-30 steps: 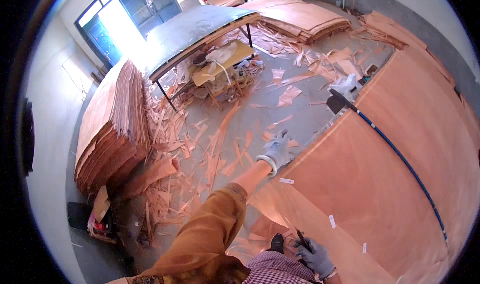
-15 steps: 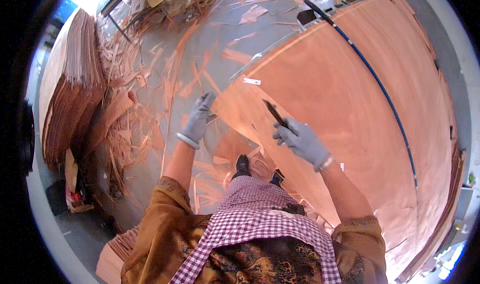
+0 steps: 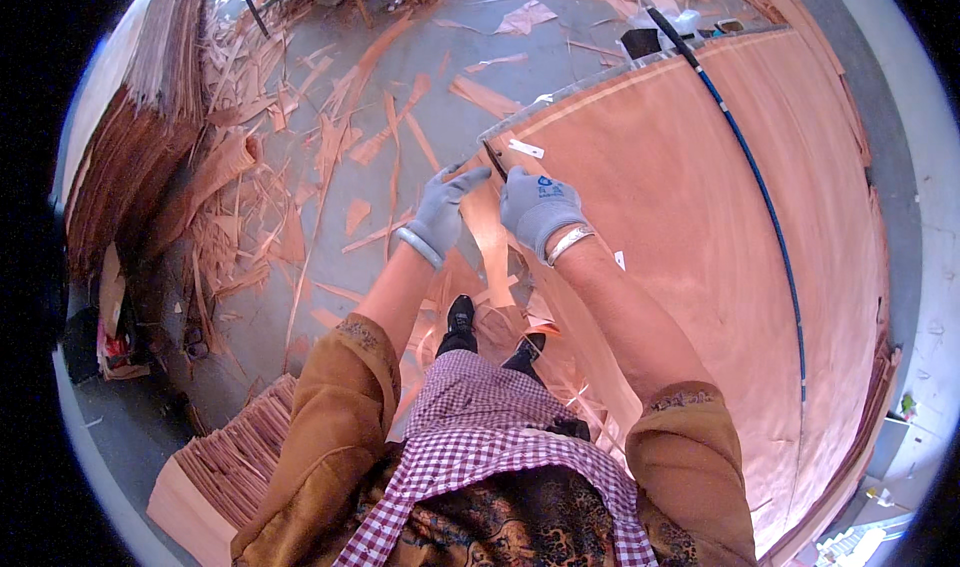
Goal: The person prepares large veneer sheets by trimming edges with a utility knife and moving them between stacks in a large workshop.
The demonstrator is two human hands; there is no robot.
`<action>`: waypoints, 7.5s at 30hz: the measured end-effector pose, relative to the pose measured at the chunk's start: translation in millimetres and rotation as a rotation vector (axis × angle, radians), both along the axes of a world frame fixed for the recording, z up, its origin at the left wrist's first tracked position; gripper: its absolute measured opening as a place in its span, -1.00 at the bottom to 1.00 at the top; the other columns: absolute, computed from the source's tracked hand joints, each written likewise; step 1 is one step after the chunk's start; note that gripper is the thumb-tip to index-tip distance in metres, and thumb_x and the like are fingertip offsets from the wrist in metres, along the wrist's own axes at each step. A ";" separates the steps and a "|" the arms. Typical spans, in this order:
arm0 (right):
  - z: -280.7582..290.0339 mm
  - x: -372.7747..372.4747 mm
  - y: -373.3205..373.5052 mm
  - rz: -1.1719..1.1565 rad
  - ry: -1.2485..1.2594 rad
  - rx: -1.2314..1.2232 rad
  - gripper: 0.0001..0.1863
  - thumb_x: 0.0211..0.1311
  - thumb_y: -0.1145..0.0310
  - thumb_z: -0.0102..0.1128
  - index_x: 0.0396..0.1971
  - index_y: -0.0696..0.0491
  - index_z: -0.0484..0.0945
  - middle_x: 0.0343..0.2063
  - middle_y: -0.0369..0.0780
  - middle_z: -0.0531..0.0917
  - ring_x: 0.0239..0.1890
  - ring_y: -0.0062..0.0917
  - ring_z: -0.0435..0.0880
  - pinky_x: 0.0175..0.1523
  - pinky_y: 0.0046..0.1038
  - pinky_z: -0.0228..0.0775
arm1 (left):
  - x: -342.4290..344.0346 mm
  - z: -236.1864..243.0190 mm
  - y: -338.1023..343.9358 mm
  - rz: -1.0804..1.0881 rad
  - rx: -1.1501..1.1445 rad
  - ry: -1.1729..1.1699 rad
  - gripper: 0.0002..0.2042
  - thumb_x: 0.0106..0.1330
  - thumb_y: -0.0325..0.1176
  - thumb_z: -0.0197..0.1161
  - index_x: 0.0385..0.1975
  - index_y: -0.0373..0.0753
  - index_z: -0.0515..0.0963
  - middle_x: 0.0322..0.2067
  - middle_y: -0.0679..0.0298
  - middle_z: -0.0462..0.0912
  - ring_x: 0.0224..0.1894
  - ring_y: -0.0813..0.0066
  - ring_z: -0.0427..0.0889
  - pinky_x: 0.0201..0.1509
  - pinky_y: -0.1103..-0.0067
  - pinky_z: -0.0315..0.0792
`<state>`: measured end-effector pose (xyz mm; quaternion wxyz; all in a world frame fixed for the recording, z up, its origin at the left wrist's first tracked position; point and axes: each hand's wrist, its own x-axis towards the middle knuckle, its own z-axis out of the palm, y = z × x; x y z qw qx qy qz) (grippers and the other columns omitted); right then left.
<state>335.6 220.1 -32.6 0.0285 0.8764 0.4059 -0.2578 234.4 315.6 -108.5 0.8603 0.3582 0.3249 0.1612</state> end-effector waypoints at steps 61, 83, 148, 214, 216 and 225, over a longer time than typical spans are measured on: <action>1.1 -80.5 -399.0 -0.063 0.031 -0.043 -0.66 0.27 0.13 -0.17 -0.26 0.10 0.42 -0.34 0.04 0.62 -0.22 -0.07 0.61 -0.13 -0.11 0.39 | -70.8 -18.6 -335.3 0.061 -0.035 0.246 -0.77 0.09 -0.37 0.34 -0.26 -0.04 0.50 -0.40 0.43 0.59 -0.42 0.56 0.51 -0.23 0.52 0.36; 15.9 -133.5 -593.0 -0.062 0.012 -0.064 -0.67 0.29 0.14 -0.17 -0.28 0.12 0.42 -0.39 0.03 0.63 -0.26 -0.08 0.62 -0.14 -0.12 0.39 | -101.1 -19.5 -502.9 0.298 -0.055 0.137 -0.88 0.15 -0.36 0.28 -0.43 -0.10 0.45 -0.44 0.34 0.59 -0.48 0.55 0.55 -0.39 0.56 0.48; 5.9 -265.6 -1215.1 -0.112 0.003 -0.096 -0.64 0.29 0.12 -0.17 -0.28 0.13 0.41 -0.35 0.08 0.61 -0.25 -0.05 0.60 -0.13 -0.11 0.39 | -248.1 -36.8 -1124.8 0.158 -0.282 0.104 -0.75 0.27 -0.08 0.17 -0.33 -0.14 0.46 -0.36 0.28 0.57 -0.27 0.42 0.56 -0.02 0.43 0.41; 15.4 -319.1 -1537.8 -0.112 0.038 -0.162 -0.58 0.30 0.04 -0.23 -0.26 0.07 0.47 -0.31 0.08 0.60 -0.19 -0.06 0.58 -0.09 -0.16 0.36 | -300.4 -22.0 -1492.3 -0.147 -0.076 0.159 -0.79 0.27 -0.22 0.18 -0.26 -0.22 0.49 -0.36 0.27 0.59 -0.43 0.45 0.58 -0.30 0.53 0.52; 11.5 -327.7 -1577.1 -0.157 0.042 -0.120 -0.58 0.30 0.01 -0.24 -0.27 0.05 0.47 -0.34 0.06 0.61 -0.23 -0.06 0.59 -0.11 -0.15 0.37 | -296.7 -25.3 -1496.8 -0.087 -0.039 0.205 -0.82 0.27 -0.25 0.17 -0.27 -0.20 0.50 -0.39 0.29 0.59 -0.48 0.48 0.56 -0.36 0.56 0.51; 42.0 -314.5 -1585.1 -0.194 0.302 -0.268 -0.59 0.28 0.04 -0.22 -0.21 0.03 0.49 -0.31 -0.04 0.63 -0.21 -0.15 0.61 -0.11 -0.22 0.39 | -321.7 -15.1 -1563.0 -0.223 -0.134 0.085 -0.87 0.23 -0.27 0.22 -0.36 -0.16 0.48 -0.42 0.33 0.59 -0.47 0.51 0.59 -0.30 0.55 0.54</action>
